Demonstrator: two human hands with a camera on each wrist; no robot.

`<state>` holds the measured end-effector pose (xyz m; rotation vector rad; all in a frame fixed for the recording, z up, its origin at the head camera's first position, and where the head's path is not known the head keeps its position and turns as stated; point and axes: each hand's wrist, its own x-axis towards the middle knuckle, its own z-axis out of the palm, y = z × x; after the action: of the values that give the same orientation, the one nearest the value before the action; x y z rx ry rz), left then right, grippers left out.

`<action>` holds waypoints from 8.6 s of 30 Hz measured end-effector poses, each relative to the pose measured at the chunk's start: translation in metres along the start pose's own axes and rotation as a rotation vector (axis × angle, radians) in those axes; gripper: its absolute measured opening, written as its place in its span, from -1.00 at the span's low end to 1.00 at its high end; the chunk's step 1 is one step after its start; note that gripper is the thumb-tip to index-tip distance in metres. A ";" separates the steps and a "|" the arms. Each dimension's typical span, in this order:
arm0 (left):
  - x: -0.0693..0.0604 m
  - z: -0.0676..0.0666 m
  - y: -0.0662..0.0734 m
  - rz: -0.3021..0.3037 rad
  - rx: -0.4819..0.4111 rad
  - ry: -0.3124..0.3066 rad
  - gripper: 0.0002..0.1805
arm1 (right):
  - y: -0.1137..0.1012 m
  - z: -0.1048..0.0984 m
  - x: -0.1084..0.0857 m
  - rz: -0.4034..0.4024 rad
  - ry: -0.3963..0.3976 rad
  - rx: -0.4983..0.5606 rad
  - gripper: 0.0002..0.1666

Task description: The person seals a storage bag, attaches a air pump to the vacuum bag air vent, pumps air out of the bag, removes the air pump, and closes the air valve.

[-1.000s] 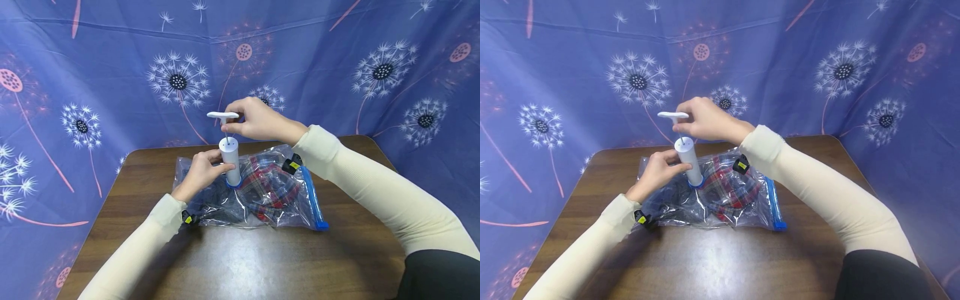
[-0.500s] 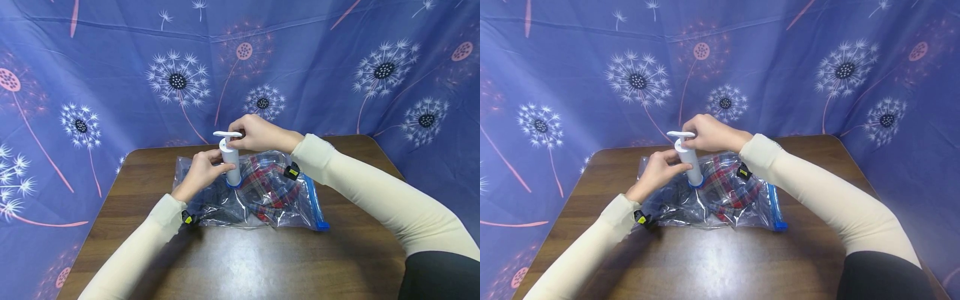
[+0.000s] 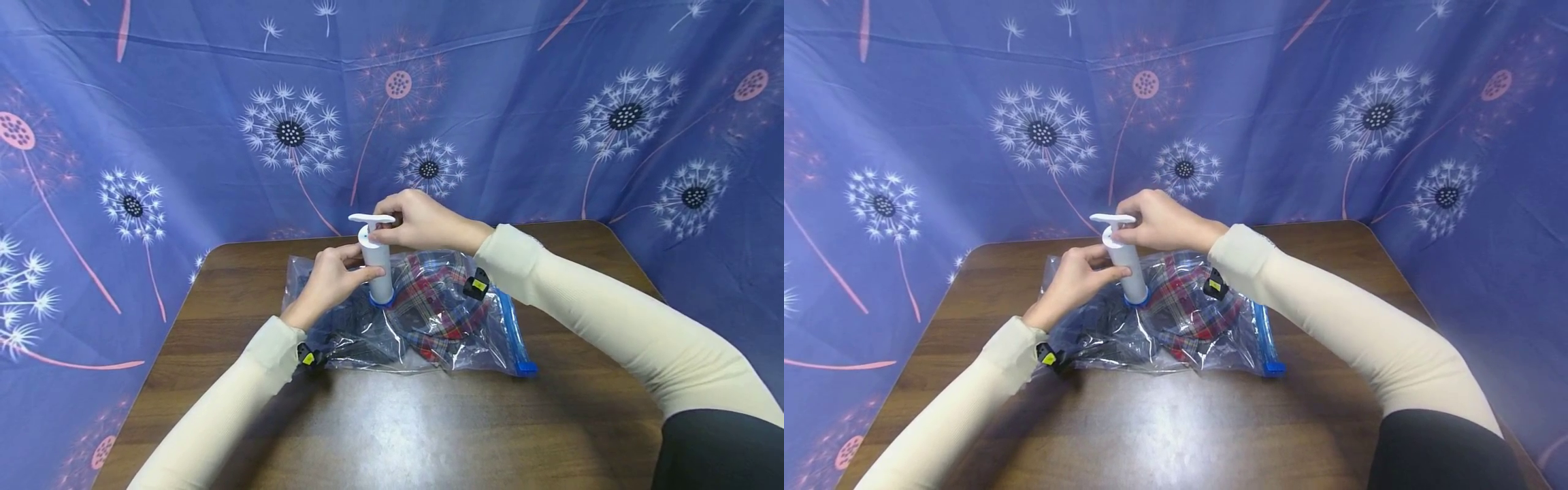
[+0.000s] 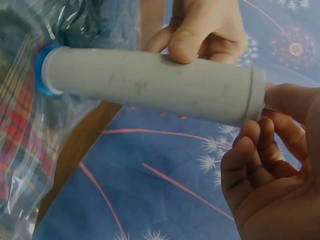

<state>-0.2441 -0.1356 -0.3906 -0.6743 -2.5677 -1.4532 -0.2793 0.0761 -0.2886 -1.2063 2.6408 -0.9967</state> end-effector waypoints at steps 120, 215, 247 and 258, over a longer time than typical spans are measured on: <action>0.000 0.006 -0.001 -0.051 0.013 -0.004 -0.37 | -0.007 0.002 -0.012 -0.051 0.263 0.106 -0.87; -0.003 0.001 -0.007 -0.044 -0.009 0.008 -0.42 | 0.000 0.017 0.003 0.102 0.114 0.178 -0.81; 0.003 0.004 -0.003 -0.059 0.039 0.015 -0.43 | -0.076 -0.072 0.010 -0.213 0.520 0.344 -0.79; 0.000 0.004 -0.004 -0.069 0.035 0.009 -0.44 | -0.052 -0.043 0.008 -0.173 0.408 0.319 -0.80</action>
<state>-0.2453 -0.1339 -0.3955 -0.5786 -2.6278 -1.4243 -0.2650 0.0684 -0.2228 -1.2827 2.5285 -1.7853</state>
